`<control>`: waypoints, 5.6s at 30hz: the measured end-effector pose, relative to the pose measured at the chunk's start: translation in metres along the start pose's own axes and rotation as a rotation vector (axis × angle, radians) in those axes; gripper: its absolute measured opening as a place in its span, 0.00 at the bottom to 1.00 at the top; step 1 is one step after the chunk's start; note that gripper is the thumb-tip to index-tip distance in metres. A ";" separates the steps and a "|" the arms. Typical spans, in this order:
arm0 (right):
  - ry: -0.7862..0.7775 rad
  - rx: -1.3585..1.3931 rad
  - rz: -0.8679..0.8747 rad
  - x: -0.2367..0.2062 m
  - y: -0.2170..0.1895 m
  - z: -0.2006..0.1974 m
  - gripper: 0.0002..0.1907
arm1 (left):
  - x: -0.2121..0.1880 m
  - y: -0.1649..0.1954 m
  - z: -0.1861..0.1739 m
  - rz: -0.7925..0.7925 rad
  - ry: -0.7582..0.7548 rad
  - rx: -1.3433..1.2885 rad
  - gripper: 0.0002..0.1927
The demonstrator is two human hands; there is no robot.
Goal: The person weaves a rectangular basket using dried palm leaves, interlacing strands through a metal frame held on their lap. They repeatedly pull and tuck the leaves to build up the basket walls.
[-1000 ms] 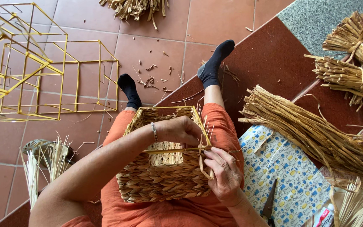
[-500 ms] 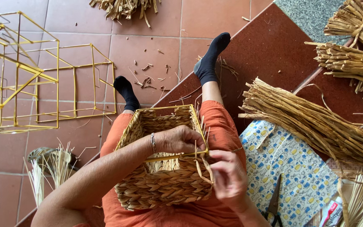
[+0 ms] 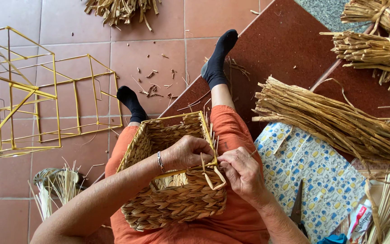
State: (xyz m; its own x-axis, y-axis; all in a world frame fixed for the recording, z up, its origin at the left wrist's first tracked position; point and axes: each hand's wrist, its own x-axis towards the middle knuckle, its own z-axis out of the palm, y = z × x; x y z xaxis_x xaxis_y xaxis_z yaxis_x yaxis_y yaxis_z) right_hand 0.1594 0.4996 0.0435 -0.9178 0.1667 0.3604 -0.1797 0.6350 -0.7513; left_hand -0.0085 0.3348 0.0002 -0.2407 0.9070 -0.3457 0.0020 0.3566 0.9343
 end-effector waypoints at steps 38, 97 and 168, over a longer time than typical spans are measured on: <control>0.428 0.242 0.488 -0.016 0.087 0.045 0.05 | -0.061 0.085 0.037 0.159 0.400 0.300 0.18; 0.150 -0.280 0.105 -0.024 0.067 -0.045 0.08 | -0.054 0.086 0.039 -0.124 0.332 0.259 0.12; 0.097 -0.119 -0.143 -0.046 0.022 0.000 0.18 | -0.040 0.077 0.043 -0.074 0.447 0.302 0.10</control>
State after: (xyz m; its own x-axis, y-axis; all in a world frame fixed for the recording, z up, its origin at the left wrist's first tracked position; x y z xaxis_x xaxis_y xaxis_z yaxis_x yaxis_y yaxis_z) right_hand 0.1973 0.5065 0.0106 -0.8467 0.1367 0.5142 -0.2570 0.7411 -0.6202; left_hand 0.0433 0.3354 0.0828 -0.6401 0.7168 -0.2767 0.2321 0.5237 0.8197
